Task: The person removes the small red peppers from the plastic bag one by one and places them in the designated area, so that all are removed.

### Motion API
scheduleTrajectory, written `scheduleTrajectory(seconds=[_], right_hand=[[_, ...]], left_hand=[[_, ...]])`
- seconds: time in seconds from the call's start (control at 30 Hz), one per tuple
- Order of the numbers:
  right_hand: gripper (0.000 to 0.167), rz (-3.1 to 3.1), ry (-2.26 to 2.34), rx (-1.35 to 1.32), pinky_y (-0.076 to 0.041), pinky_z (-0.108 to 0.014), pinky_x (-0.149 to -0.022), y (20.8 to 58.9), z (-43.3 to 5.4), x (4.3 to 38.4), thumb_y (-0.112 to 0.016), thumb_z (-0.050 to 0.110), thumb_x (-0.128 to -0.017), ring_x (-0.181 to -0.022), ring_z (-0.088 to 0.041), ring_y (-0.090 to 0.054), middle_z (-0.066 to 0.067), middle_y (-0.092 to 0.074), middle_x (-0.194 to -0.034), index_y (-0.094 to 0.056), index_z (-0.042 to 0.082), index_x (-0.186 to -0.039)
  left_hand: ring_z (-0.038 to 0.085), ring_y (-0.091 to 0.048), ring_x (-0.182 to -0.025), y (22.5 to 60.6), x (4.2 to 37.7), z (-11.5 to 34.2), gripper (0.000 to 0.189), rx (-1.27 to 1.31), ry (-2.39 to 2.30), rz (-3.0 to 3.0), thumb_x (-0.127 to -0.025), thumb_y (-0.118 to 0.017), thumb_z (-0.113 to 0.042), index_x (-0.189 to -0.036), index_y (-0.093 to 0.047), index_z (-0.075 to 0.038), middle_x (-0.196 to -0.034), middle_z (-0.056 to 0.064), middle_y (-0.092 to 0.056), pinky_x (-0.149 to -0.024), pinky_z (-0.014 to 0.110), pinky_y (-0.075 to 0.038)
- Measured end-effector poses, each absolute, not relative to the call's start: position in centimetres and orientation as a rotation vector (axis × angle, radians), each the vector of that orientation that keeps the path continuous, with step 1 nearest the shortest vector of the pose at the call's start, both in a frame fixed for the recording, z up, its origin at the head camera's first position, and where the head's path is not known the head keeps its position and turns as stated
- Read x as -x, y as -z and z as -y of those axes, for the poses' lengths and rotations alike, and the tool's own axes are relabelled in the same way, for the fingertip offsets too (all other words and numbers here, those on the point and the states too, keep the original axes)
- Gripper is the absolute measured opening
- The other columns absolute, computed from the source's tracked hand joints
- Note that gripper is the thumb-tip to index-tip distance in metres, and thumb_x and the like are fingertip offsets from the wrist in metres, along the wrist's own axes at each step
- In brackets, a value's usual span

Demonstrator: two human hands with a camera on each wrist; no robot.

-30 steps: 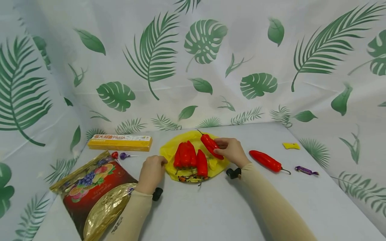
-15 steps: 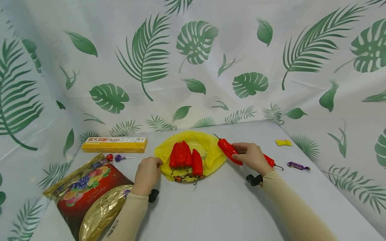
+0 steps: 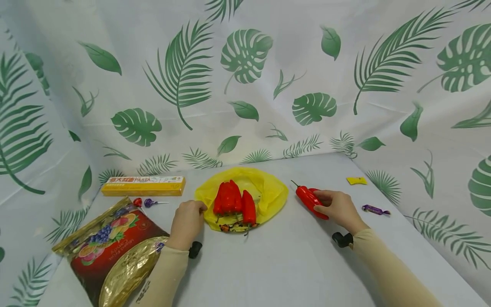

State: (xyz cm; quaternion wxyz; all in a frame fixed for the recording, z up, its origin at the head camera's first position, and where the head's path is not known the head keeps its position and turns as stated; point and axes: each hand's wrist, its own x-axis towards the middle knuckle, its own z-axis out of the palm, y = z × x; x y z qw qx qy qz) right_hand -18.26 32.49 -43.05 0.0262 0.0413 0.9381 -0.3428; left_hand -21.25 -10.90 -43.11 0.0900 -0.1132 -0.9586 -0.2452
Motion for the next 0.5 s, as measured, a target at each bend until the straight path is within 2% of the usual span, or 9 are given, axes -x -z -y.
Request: scheduleTrajectory(seconds=[0.3, 0.5], right_hand=[[0.056, -2.926, 0.992, -0.168, -0.063, -0.051, -0.093, 43.4, -33.7, 17.6, -0.075, 0.021, -0.095, -0.123, -0.047, -0.058, -0.030, -0.062, -0.138, -0.058, 0.000, -0.144], [0.055, -2.976, 0.940, -0.197, -0.060, -0.055, -0.096, 43.7, -33.9, 17.7, -0.075, 0.021, -0.094, -0.122, -0.048, -0.060, -0.031, -0.064, -0.137, -0.059, -0.002, -0.142]], left_hand=[[0.030, -0.074, -0.097, 43.1, 21.3, 10.7, 0.014, 0.332, 0.735, 2.855, -0.091, -0.072, 0.002, -0.101, -0.081, -0.003, -0.100, 0.014, -0.079, -0.090, 0.048, -0.062], [0.029, -0.073, -0.096, 42.9, 21.3, 10.5, 0.015, 0.321, 0.740, 2.884, -0.091, -0.072, 0.002, -0.102, -0.080, -0.003, -0.101, 0.013, -0.079, -0.091, 0.048, -0.062]])
